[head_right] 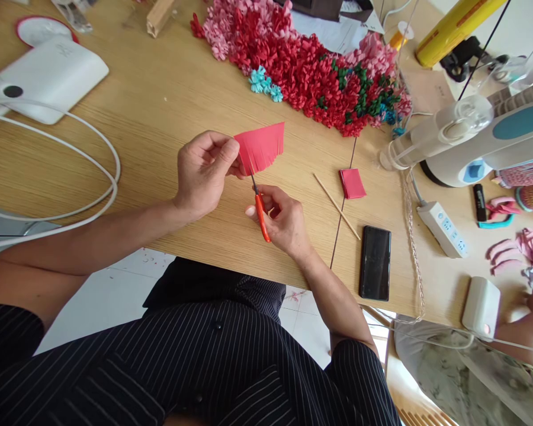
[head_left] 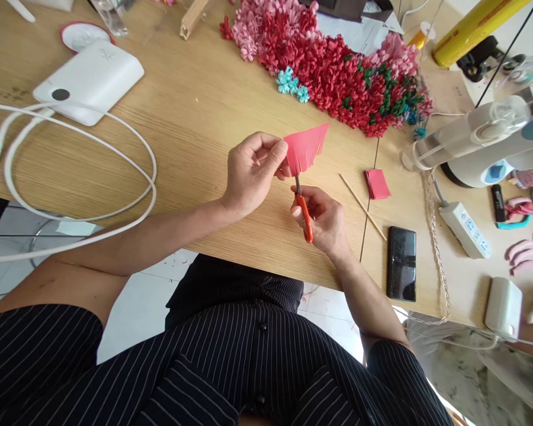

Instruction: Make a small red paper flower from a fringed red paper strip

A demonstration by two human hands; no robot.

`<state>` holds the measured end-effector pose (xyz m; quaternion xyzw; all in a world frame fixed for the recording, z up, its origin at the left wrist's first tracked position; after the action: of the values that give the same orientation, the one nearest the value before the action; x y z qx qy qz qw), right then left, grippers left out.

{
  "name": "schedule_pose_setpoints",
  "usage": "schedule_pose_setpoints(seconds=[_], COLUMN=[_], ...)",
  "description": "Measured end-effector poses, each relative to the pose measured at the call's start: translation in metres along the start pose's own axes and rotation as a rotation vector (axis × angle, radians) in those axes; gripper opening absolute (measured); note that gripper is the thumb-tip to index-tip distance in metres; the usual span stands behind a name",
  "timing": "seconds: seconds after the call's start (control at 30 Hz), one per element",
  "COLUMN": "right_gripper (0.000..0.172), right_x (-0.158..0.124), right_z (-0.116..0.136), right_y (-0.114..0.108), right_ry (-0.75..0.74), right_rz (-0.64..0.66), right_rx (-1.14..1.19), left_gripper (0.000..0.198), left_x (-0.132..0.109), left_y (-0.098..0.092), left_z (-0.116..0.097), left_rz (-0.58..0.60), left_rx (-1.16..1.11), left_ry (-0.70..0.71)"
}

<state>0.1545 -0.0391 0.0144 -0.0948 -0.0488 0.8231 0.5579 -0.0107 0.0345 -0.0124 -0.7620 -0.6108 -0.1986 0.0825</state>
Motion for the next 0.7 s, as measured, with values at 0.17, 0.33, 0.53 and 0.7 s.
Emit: schedule_pose_setpoints(seconds=[0.17, 0.33, 0.53, 0.7], right_gripper=[0.072, 0.071, 0.068, 0.069], right_x=[0.0003, -0.0010, -0.0016, -0.0009], right_z=[0.0012, 0.0016, 0.0024, 0.0022], right_y=[0.0003, 0.0002, 0.0006, 0.0007], right_ry=[0.001, 0.004, -0.004, 0.004], right_rz=[0.003, 0.000, 0.000, 0.001], right_rx=[-0.002, -0.011, -0.007, -0.001], left_gripper=[0.043, 0.044, 0.045, 0.045], left_x=[-0.0003, -0.0011, -0.0004, 0.0002], left_y=[-0.0008, -0.0019, -0.0010, 0.0004], left_z=[0.0003, -0.0003, -0.0006, -0.0023], left_rz=[0.008, 0.028, 0.015, 0.010], left_rx=[0.037, 0.057, 0.015, -0.020], left_ry=[-0.002, -0.016, -0.028, -0.040])
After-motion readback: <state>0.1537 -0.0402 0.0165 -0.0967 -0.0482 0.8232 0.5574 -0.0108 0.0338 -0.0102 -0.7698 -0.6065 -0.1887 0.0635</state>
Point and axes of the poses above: each hand's wrist, its own x-axis towards the middle knuckle, its own y-axis out of the palm, z = x × y, the point moved 1 cm from there along x, towards the middle knuckle, and after that the axes turned 12 degrees about z, right-handed, at the moved point
